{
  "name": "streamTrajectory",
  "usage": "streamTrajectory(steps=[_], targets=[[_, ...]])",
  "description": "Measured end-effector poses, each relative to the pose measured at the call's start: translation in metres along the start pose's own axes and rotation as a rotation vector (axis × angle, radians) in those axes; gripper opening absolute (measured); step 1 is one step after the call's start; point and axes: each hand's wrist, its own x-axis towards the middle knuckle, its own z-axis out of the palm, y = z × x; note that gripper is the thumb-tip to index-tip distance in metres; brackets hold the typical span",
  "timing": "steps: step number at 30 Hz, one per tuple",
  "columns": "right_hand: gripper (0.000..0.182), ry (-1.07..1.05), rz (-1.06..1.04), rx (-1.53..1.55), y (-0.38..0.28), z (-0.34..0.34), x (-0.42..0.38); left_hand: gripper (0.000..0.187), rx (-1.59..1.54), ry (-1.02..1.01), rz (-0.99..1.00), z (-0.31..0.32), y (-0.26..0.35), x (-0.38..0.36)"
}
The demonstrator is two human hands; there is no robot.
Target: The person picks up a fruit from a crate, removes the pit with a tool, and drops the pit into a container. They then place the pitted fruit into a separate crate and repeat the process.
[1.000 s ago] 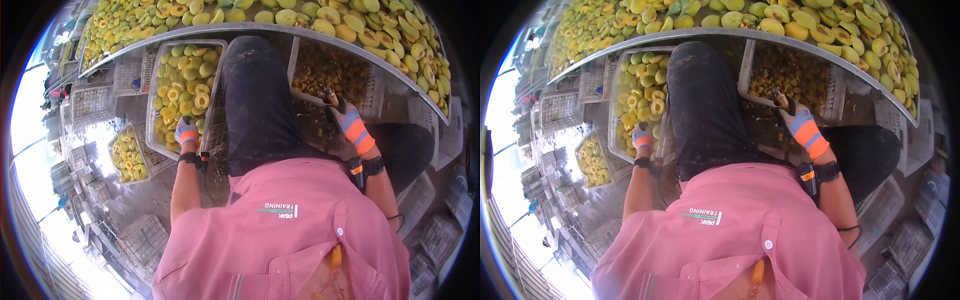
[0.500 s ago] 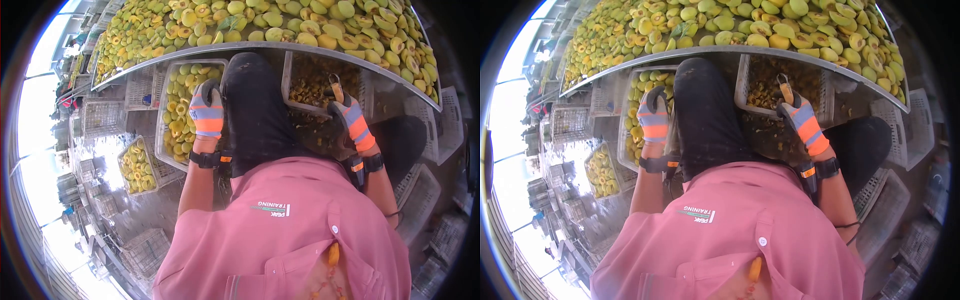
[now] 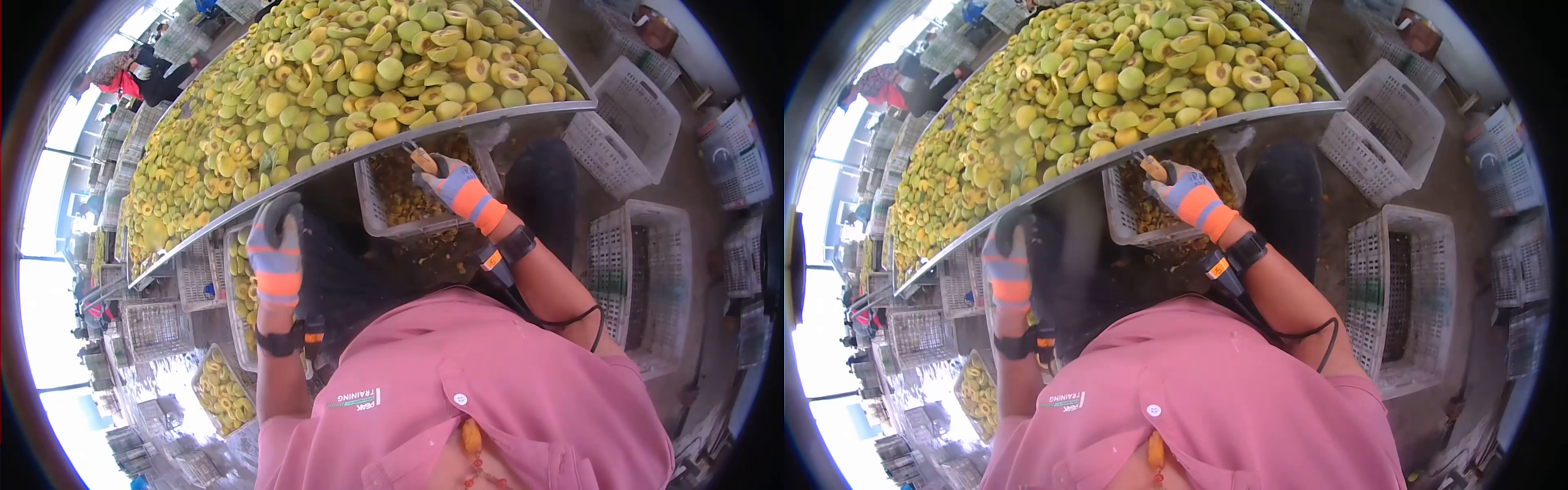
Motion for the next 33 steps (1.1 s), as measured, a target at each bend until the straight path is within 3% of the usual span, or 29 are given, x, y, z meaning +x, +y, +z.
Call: streamTrajectory(steps=[3, 5, 6, 7, 8, 11, 15, 17, 19, 23, 26, 30, 33], targets=[[0.029, -0.033, 0.098, 0.155, 0.0, -0.004, -0.004, 0.018, -0.078, -0.08, -0.057, 0.026, -0.049, 0.036], [0.026, 0.023, 0.019, 0.186, 0.003, -0.004, -0.006, 0.018, -0.099, -0.141, -0.045, 0.049, -0.089, 0.075], [0.025, 0.026, 0.007, 0.244, -0.002, 0.0, -0.008, 0.021, 0.228, -0.156, 0.129, 0.055, -0.087, 0.087], [0.024, -0.064, 0.143, 0.272, 0.002, -0.005, -0.005, 0.023, 0.27, -0.241, 0.06, 0.06, -0.077, 0.093], [0.024, -0.1, 0.153, 0.376, 0.012, -0.003, -0.004, 0.023, 0.325, -0.171, 0.168, 0.072, -0.084, 0.096], [0.025, -0.061, 0.242, 0.222, 0.016, 0.002, -0.001, 0.021, 0.311, -0.133, 0.318, 0.075, -0.067, 0.08], [0.023, -0.068, 0.315, 0.187, 0.021, 0.012, 0.008, 0.019, 0.299, 0.082, 0.362, 0.027, -0.08, 0.053], [0.023, -0.072, 0.347, 0.198, 0.017, 0.019, 0.01, 0.017, 0.289, 0.275, 0.226, -0.004, -0.111, 0.036], [0.022, -0.06, 0.376, 0.158, 0.018, 0.024, 0.012, 0.017, 0.155, 0.365, -0.066, -0.034, -0.147, 0.013], [0.02, -0.054, 0.298, 0.186, 0.071, 0.029, 0.013, 0.018, 0.277, 0.496, -0.638, -0.079, -0.282, -0.06], [0.021, -0.083, 0.369, 0.011, 0.076, 0.025, 0.01, 0.021, 0.864, 0.52, -0.619, -0.125, -0.363, -0.102], [0.022, -0.047, 0.437, -0.033, 0.077, 0.029, 0.01, 0.031, 0.94, 0.342, -0.938, -0.163, -0.407, -0.103], [0.026, -0.057, 0.379, -0.182, 0.074, 0.038, 0.011, 0.042, 0.921, 0.027, -0.988, -0.164, -0.433, -0.092]])
